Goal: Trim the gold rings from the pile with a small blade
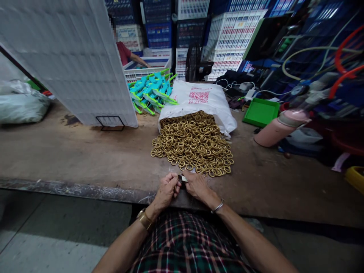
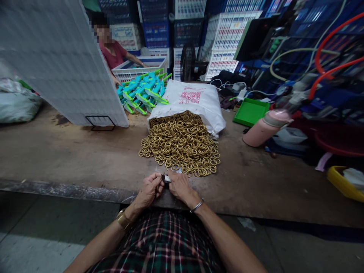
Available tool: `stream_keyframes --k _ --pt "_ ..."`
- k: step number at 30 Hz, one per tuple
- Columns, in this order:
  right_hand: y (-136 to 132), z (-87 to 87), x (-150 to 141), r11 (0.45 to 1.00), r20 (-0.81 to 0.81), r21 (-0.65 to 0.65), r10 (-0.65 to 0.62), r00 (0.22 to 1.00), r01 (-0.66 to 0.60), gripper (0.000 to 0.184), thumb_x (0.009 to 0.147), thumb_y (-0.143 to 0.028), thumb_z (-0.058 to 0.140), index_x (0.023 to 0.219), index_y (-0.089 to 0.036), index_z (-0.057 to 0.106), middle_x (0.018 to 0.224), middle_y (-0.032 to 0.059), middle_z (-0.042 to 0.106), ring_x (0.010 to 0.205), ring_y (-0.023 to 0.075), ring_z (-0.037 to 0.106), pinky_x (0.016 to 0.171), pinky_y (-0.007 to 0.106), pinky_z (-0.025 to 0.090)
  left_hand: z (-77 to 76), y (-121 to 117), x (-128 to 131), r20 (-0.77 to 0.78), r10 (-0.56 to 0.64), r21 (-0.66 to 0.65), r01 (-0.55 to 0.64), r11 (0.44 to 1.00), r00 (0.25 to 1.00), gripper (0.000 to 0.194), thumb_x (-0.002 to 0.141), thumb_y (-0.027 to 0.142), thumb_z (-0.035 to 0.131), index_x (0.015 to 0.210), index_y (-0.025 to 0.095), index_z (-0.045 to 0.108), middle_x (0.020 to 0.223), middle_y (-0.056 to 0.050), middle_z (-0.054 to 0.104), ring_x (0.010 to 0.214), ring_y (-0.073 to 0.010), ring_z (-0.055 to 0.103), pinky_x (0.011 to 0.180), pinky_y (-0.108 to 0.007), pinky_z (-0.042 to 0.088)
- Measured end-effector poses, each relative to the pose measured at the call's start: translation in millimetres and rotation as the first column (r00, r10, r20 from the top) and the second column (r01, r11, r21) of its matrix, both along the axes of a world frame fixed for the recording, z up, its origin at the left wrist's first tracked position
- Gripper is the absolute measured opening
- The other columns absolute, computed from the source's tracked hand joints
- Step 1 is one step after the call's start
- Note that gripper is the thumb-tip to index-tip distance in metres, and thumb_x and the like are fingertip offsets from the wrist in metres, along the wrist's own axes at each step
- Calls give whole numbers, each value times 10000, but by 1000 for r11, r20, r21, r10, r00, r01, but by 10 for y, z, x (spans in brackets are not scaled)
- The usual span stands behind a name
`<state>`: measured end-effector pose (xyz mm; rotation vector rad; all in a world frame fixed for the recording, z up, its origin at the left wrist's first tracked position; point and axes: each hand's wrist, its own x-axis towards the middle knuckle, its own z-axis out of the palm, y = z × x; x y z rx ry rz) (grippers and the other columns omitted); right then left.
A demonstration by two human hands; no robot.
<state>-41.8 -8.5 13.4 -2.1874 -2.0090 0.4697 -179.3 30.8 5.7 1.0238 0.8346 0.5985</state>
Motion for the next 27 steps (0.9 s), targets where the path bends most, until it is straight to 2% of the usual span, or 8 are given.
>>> stream_keyframes --k 5,11,14,16,18,21,24,27 --pt "6 39 -44 998 59 -57 9 998 -5 260 789 -94 397 972 -162 569 826 87 668 699 173 598 555 264 271 -57 21 -36 31 -33 -9 33 999 999 330 723 475 597 765 162 502 566 49 512 377 -33 384 341 -150 275" --pt "90 35 -53 994 64 -41 -95 993 98 241 785 -95 401 973 -130 547 804 114 665 697 186 601 547 264 271 -19 46 -91 166 -52 -129 74 989 985 326 709 448 634 800 156 519 585 51 496 387 -26 378 343 -148 243" --pt "140 14 5 990 -17 -1 -143 990 143 215 771 -107 424 941 -135 552 749 83 646 650 159 566 546 250 270 24 44 -136 233 -64 -219 116 969 970 316 705 417 652 816 149 527 605 45 494 402 -23 387 362 -148 250" --pt "164 -5 24 980 -175 45 -182 968 192 174 785 -125 403 835 -152 567 679 43 613 603 129 523 541 234 278 35 59 -156 281 -29 -288 113 951 959 286 715 386 648 812 149 522 613 43 487 419 -29 401 373 -150 264" --pt "179 -22 9 968 -414 43 -207 887 246 201 804 -168 385 703 -162 559 615 13 573 570 109 487 533 216 300 33 84 -159 315 15 -355 104 929 949 262 731 377 627 789 150 511 619 38 485 433 -35 418 375 -152 269" --pt "183 -27 -62 973 -738 -75 -202 643 218 235 806 -253 396 708 -161 590 584 -20 547 480 78 427 477 191 314 16 118 -140 340 81 -437 82 896 937 290 736 410 608 721 149 482 609 37 479 420 -33 412 361 -152 256" --pt "174 -14 -124 972 -865 -201 -234 444 122 262 796 -304 408 875 -170 619 586 -50 530 371 46 323 383 175 256 0 132 -128 349 111 -467 70 882 931 319 730 427 611 684 149 463 598 36 480 410 -30 402 353 -149 242" --pt "165 -6 -144 973 -892 -222 -227 391 57 258 787 -324 433 863 -167 623 577 -57 519 350 36 299 359 169 235 -8 133 -140 341 107 -459 67 886 934 323 716 416 629 660 147 459 591 33 487 413 -32 410 357 -150 249"
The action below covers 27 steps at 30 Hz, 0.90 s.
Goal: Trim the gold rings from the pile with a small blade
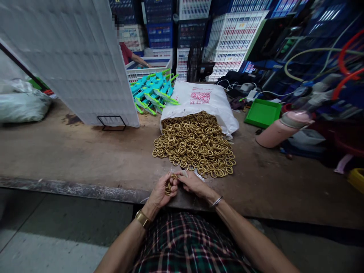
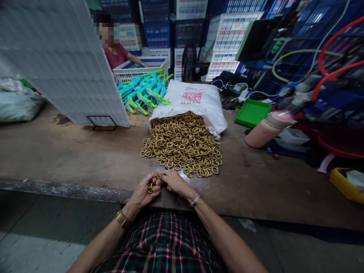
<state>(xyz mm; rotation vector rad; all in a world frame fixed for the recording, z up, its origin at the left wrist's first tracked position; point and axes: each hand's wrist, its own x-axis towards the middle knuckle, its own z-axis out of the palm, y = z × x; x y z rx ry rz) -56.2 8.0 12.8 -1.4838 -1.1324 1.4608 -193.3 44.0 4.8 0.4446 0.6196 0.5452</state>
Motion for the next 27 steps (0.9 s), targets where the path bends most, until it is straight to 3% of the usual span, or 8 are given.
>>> stream_keyframes --k 6,11,15,20,23,27 --pt "-11 -5 -4 998 57 55 -44 997 41 259 796 -346 459 792 -160 639 579 -35 542 421 49 352 394 163 257 63 -20 -26 -46 -23 83 26 996 999 309 707 365 650 892 130 570 621 31 510 418 -30 421 359 -145 238" --pt "-9 13 43 998 35 66 -21 999 19 274 784 -327 453 906 -163 635 552 -54 507 426 57 335 421 171 265 126 -62 -34 -173 -59 190 93 977 983 297 682 395 666 763 137 544 603 25 527 407 -30 413 355 -148 223" --pt "-9 30 26 981 72 176 66 995 -78 220 763 -270 452 783 -155 638 587 -39 544 524 76 431 509 184 328 91 -80 -53 -256 -82 233 144 962 963 294 673 396 665 745 147 524 579 32 530 382 -28 395 345 -146 218" --pt "-38 6 -31 972 120 210 -136 983 109 192 742 -323 485 698 -166 586 536 -57 482 513 81 411 511 196 323 64 -80 -79 -232 -6 247 65 967 973 300 675 389 654 651 153 470 586 28 532 389 -29 407 341 -146 232" --pt "-73 -6 -52 975 20 133 -180 984 176 199 732 -361 513 717 -168 559 495 -72 441 433 62 351 436 188 277 80 -93 -71 -238 36 231 21 973 971 307 666 398 659 660 152 475 590 31 531 393 -28 410 342 -146 241" --pt "-115 -4 -91 974 -269 -30 -224 937 225 211 717 -378 549 755 -177 498 500 -93 447 333 24 249 340 168 167 85 -123 -49 -210 81 225 -32 974 974 324 657 398 679 681 161 460 608 41 534 406 -25 414 349 -138 239"
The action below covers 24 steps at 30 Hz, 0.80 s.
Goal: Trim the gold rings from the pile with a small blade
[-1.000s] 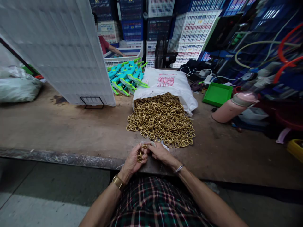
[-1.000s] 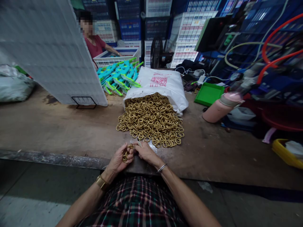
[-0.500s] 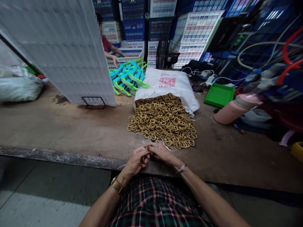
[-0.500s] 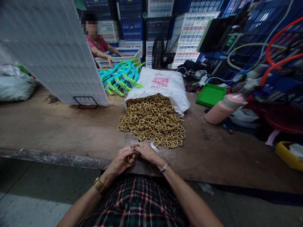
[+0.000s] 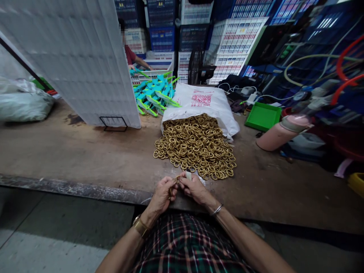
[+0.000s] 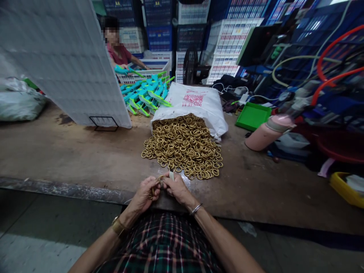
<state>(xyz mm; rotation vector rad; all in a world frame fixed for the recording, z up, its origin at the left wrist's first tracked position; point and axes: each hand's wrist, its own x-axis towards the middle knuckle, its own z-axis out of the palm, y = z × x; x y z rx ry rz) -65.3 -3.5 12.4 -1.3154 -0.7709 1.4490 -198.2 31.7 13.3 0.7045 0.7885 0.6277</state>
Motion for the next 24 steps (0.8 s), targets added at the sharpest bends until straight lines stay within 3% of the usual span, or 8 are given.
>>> stream_keyframes --k 5,10,18,21,24 --pt "-26 -7 -28 999 -186 35 17 982 -11 245 715 -384 598 711 -170 481 531 -80 494 323 5 277 325 149 165 -5 -17 -2 5 20 9 -20 1000 1000 323 655 375 690 718 174 444 609 50 543 405 -27 422 347 -132 223" --pt "-43 -34 -41 998 -210 47 52 976 -43 221 727 -365 595 716 -161 509 523 -72 507 319 7 302 325 149 184 10 -19 -2 4 18 8 -18 1000 1000 310 688 368 663 829 194 449 593 46 565 399 -36 416 347 -132 218" --pt "-65 -54 -24 994 -263 80 99 960 -81 203 725 -352 577 748 -160 515 522 -62 519 314 11 290 330 153 197 27 -12 -1 -3 -6 -7 6 1000 1000 317 687 386 667 836 173 485 580 49 536 409 -33 415 359 -137 226" --pt "-65 -53 -21 993 -263 80 100 960 -82 194 726 -344 571 738 -159 513 506 -65 509 317 13 292 344 155 221 29 -25 -2 -15 -38 26 38 999 999 309 698 411 647 806 157 508 583 40 532 413 -30 402 368 -143 228" --pt "-57 -56 -42 996 -209 64 77 975 -65 249 751 -408 546 725 -164 503 494 -69 488 323 18 300 347 156 219 24 -51 -2 -102 22 122 -9 993 994 314 698 436 632 782 157 514 567 47 519 407 -35 387 373 -156 237"
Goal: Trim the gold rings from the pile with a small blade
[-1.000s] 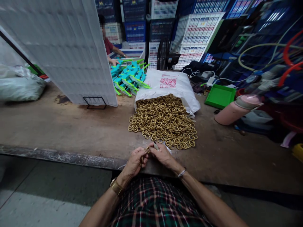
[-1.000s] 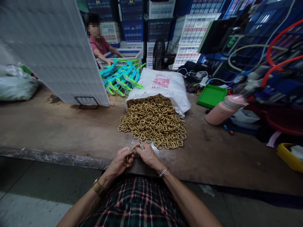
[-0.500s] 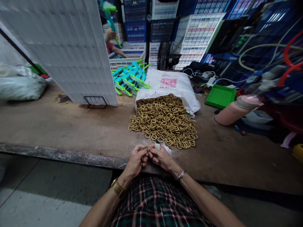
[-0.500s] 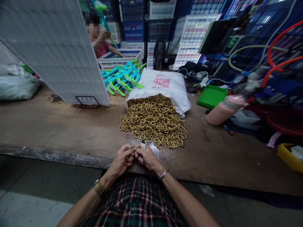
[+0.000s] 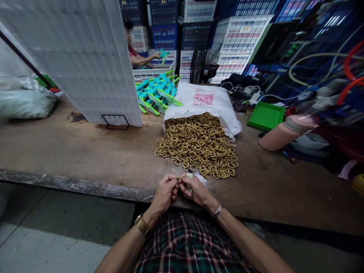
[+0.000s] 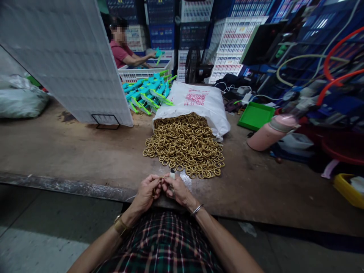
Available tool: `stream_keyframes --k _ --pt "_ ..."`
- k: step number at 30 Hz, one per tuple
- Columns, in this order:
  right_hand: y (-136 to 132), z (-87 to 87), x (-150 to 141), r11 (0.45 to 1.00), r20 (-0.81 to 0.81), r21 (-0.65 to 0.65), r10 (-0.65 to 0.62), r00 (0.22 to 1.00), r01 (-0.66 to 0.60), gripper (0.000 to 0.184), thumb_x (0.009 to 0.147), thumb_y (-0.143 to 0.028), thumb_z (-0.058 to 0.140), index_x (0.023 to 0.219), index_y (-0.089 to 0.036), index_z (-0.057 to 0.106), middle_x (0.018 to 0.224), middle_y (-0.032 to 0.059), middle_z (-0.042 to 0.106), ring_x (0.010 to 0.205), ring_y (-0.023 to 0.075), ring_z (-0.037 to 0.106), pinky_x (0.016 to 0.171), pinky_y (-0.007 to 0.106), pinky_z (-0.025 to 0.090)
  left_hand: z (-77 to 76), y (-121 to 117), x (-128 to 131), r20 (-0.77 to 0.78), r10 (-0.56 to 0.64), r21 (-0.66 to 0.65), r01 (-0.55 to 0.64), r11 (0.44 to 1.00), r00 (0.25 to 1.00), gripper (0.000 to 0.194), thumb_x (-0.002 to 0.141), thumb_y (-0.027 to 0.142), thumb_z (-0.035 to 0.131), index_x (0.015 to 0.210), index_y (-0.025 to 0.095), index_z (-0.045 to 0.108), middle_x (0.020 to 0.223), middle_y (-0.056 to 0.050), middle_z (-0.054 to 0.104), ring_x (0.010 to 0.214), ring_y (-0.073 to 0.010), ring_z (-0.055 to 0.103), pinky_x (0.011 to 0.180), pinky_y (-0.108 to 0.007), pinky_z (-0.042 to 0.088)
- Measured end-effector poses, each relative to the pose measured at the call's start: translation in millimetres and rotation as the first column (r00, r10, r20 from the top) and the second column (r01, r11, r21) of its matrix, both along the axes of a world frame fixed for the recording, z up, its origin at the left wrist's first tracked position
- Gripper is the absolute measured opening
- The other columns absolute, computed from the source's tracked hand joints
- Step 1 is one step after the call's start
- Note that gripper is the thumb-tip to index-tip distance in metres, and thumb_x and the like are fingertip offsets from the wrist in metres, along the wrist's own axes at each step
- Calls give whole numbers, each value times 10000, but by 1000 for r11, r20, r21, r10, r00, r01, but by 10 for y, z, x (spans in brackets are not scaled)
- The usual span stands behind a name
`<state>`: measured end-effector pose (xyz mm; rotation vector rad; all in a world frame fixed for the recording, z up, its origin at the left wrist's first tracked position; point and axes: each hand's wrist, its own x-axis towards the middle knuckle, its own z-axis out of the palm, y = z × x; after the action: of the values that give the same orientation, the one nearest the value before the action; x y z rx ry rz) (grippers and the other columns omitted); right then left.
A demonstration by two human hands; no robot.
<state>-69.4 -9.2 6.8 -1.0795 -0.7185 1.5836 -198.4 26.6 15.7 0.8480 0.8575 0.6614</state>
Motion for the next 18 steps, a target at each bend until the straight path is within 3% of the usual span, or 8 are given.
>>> stream_keyframes --k 4,7,10,12,14,18 --pt "25 -16 -38 996 202 -36 -70 977 79 367 749 -534 504 664 -180 456 487 -71 468 316 24 289 324 161 192 -4 -22 5 -216 60 230 -9 973 975 260 726 413 592 745 162 527 500 64 478 403 -53 371 412 -182 286" --pt "45 -26 -41 995 341 -44 -69 938 89 343 732 -522 521 681 -192 444 497 -78 458 329 31 299 331 167 212 -18 -20 10 -288 116 443 24 896 951 186 754 339 553 708 159 545 568 30 533 508 -81 448 514 -206 360" --pt "61 -23 -23 995 451 -35 -66 890 92 301 730 -481 532 693 -192 457 495 -84 422 370 41 317 365 172 243 -50 -19 11 -329 155 570 65 819 932 151 769 295 518 706 162 553 611 16 547 567 -99 469 573 -224 381" --pt "71 -17 -8 995 490 -30 -66 869 92 275 724 -452 539 682 -191 464 487 -87 389 394 47 312 385 177 246 -62 -25 9 -345 164 596 81 799 924 147 765 293 515 703 164 551 600 24 525 559 -99 456 568 -225 374" --pt "79 -12 5 996 514 -28 -59 856 85 256 722 -432 533 669 -190 466 481 -88 367 409 53 306 398 183 244 -51 -31 5 -347 150 576 84 813 926 156 755 308 524 692 166 542 590 31 505 546 -96 445 552 -221 367" --pt "86 -11 12 997 556 -19 -53 829 76 224 734 -395 501 656 -188 462 478 -84 364 426 59 310 416 189 242 20 -34 -4 -336 18 381 118 917 942 228 746 395 535 714 171 509 539 50 479 461 -79 421 462 -203 338"
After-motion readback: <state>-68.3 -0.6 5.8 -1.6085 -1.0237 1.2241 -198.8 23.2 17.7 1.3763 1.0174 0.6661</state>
